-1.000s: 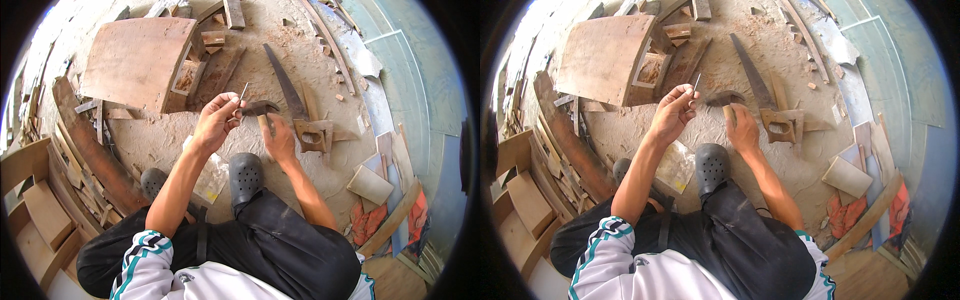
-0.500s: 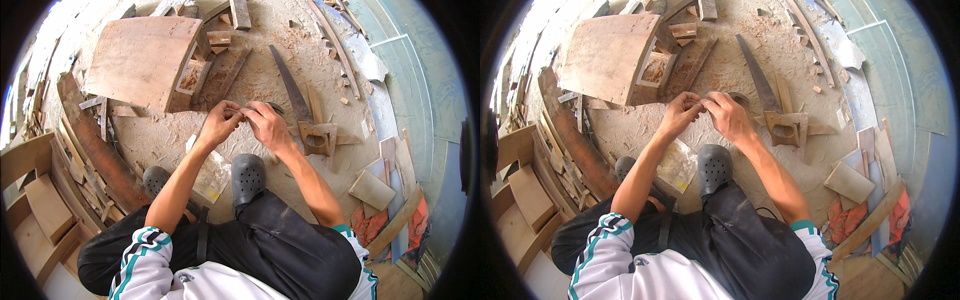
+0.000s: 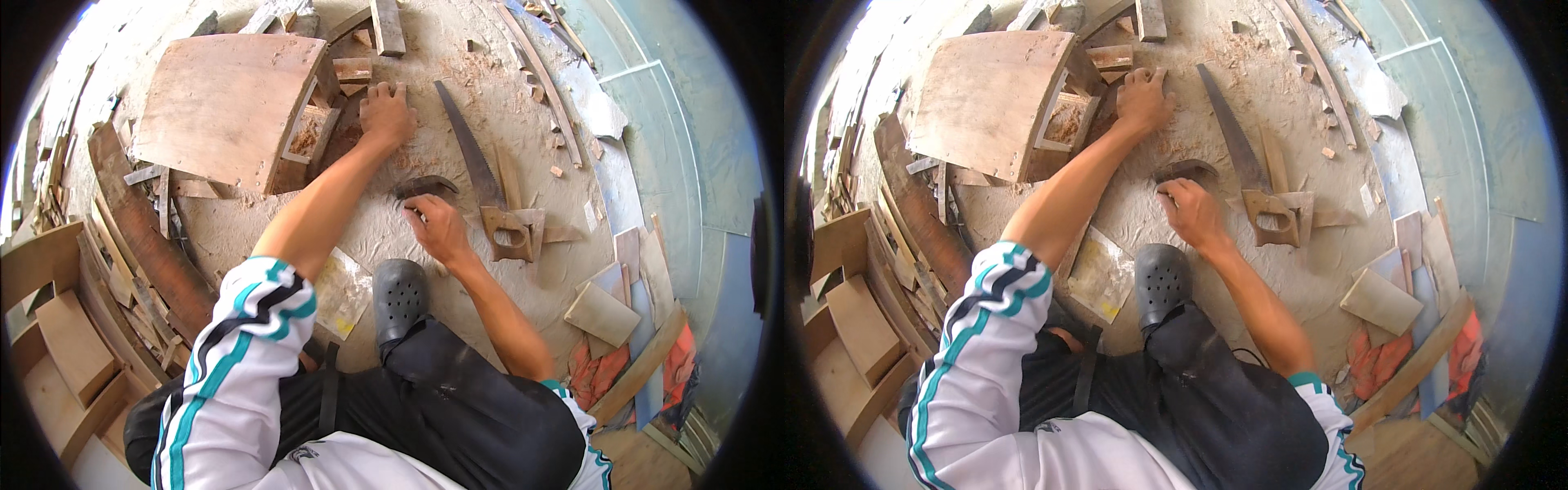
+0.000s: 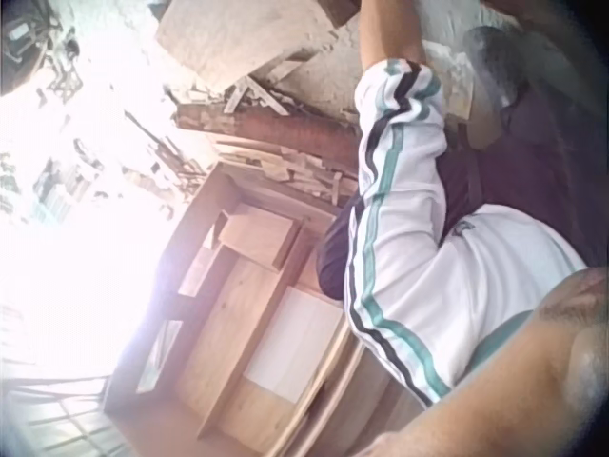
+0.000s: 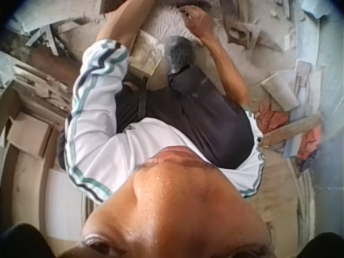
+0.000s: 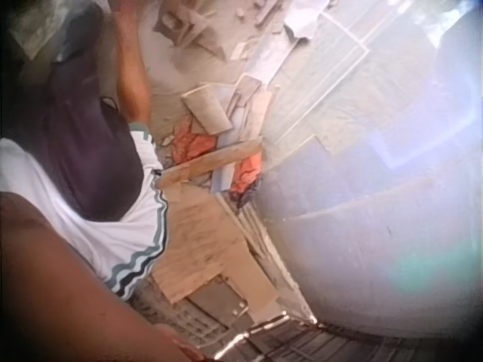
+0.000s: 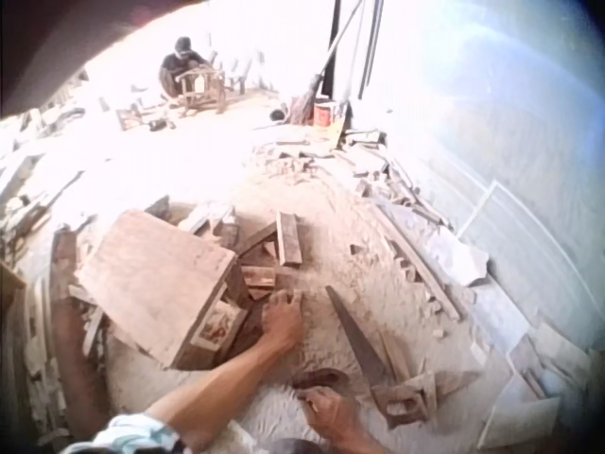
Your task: The person is assembling a wooden structure by hammering nails into small wooden pieces. They use a hammer to secure the pieces together, occasionally adjusting the position of the wood.
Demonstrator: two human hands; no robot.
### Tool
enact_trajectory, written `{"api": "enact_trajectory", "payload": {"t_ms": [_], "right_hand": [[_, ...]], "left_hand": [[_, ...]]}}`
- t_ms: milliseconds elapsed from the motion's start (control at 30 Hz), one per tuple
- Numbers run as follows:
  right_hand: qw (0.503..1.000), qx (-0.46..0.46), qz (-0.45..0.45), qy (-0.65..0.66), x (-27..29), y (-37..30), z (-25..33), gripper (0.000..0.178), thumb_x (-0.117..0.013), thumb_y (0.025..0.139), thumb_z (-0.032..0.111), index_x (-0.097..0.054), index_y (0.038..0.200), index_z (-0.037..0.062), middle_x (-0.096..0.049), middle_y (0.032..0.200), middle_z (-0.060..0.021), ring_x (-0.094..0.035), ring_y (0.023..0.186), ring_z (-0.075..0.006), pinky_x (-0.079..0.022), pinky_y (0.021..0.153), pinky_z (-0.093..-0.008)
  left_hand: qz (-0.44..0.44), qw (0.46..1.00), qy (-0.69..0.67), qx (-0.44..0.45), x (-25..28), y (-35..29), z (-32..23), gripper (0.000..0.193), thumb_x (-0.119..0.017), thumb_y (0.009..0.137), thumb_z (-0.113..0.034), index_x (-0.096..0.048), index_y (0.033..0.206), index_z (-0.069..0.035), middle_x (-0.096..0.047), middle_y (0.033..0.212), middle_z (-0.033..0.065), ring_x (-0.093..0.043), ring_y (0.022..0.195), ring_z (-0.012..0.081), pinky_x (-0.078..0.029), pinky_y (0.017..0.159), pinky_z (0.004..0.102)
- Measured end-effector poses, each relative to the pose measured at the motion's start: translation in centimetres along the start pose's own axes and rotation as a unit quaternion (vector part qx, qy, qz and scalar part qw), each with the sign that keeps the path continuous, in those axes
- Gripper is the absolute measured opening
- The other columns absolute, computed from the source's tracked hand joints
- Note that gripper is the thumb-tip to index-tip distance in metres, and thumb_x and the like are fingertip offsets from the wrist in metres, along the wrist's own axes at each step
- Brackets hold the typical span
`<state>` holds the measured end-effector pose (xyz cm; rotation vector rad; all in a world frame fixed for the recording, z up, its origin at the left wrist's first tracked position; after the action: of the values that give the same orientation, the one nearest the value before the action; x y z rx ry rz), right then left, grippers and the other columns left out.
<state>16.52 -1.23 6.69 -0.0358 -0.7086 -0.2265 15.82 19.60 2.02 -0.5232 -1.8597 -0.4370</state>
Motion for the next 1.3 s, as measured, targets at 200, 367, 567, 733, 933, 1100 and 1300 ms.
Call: {"api": "enact_trajectory", "payload": {"t_ms": [200,367,567,733,933,1100,1300], "right_hand": [[0.999,-0.037,0.012,0.038,0.3,-1.1,-1.1,0.015,-0.072,0.089,0.013,-0.071,0.100,0.0041,-0.072,0.099,-0.0146,-0.069,0.091,-0.0353,-0.055,0.077,-0.0418],[0.982,-0.154,-0.009,0.110,1.6,-1.0,-2.7,0.016,-0.075,0.089,0.014,-0.074,0.099,0.0019,-0.073,0.100,-0.0139,-0.071,0.089,-0.0289,-0.054,0.077,-0.0364],[0.972,-0.156,-0.092,0.151,3.1,0.6,-4.5,0.019,-0.075,0.091,0.018,-0.075,0.100,0.0012,-0.074,0.098,-0.0113,-0.071,0.088,-0.0219,-0.054,0.077,-0.0331],[0.963,-0.179,-0.095,0.177,3.2,2.9,-5.7,0.022,-0.073,0.094,0.021,-0.073,0.108,0.0036,-0.075,0.093,-0.0102,-0.071,0.083,-0.0188,-0.054,0.076,-0.0316],[0.965,-0.172,-0.097,0.174,2.2,6.3,-5.9,0.026,-0.072,0.093,0.021,-0.069,0.114,0.0052,-0.076,0.093,-0.0108,-0.072,0.084,-0.0180,-0.055,0.074,-0.0317],[0.961,-0.170,-0.115,0.184,0.9,10.1,-7.9,0.025,-0.072,0.093,0.022,-0.070,0.111,0.0041,-0.077,0.097,-0.0117,-0.074,0.089,-0.0185,-0.055,0.076,-0.0322],[0.968,-0.152,-0.093,0.175,-1.0,13.4,-8.5,0.023,-0.070,0.094,0.021,-0.072,0.107,0.0030,-0.077,0.097,-0.0136,-0.075,0.088,-0.0217,-0.056,0.079,-0.0337]], "left_hand": [[0.053,0.998,-0.010,0.043,-2.8,1.5,2.7,0.052,-0.057,0.098,-0.026,-0.048,0.147,-0.011,-0.057,0.132,0.0192,-0.059,0.117,0.0375,-0.050,0.097,0.0487],[0.147,0.921,-0.361,-0.013,-2.8,0.5,2.5,0.045,-0.046,0.107,-0.027,-0.047,0.147,-0.005,-0.069,0.112,0.0132,-0.066,0.091,0.0219,-0.054,0.078,0.0369],[0.158,0.768,-0.619,0.044,2.2,-4.4,1.4,0.044,-0.040,0.111,-0.028,-0.047,0.145,0.000,-0.069,0.109,0.0090,-0.062,0.081,0.0125,-0.053,0.069,0.0285],[0.143,0.775,-0.608,0.096,1.4,-7.5,2.9,0.044,-0.040,0.111,-0.029,-0.046,0.145,-0.001,-0.068,0.109,0.0094,-0.062,0.079,0.0117,-0.054,0.070,0.0282],[0.011,0.889,-0.444,0.109,0.6,-9.6,3.9,0.036,-0.045,0.109,-0.028,-0.061,0.131,-0.005,-0.069,0.103,0.0141,-0.067,0.082,0.0233,-0.055,0.072,0.0366],[-0.128,0.972,-0.186,0.058,0.6,-9.5,4.6,0.026,-0.054,0.103,-0.024,-0.069,0.115,-0.006,-0.067,0.099,0.0167,-0.064,0.095,0.0406,-0.053,0.082,0.0493],[-0.188,0.979,-0.076,0.033,0.8,-10.6,5.5,0.022,-0.058,0.101,-0.020,-0.069,0.116,-0.010,-0.065,0.101,0.0112,-0.064,0.095,0.0330,-0.050,0.081,0.0445]]}}
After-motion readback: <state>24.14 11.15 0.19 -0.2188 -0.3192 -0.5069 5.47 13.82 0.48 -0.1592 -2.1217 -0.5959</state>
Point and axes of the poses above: each hand's wrist, its own y-axis towards the middle knuckle, its own x-axis out of the back of the hand, z = x × y, the point moved 9 cm from there along y, towards the middle knuckle
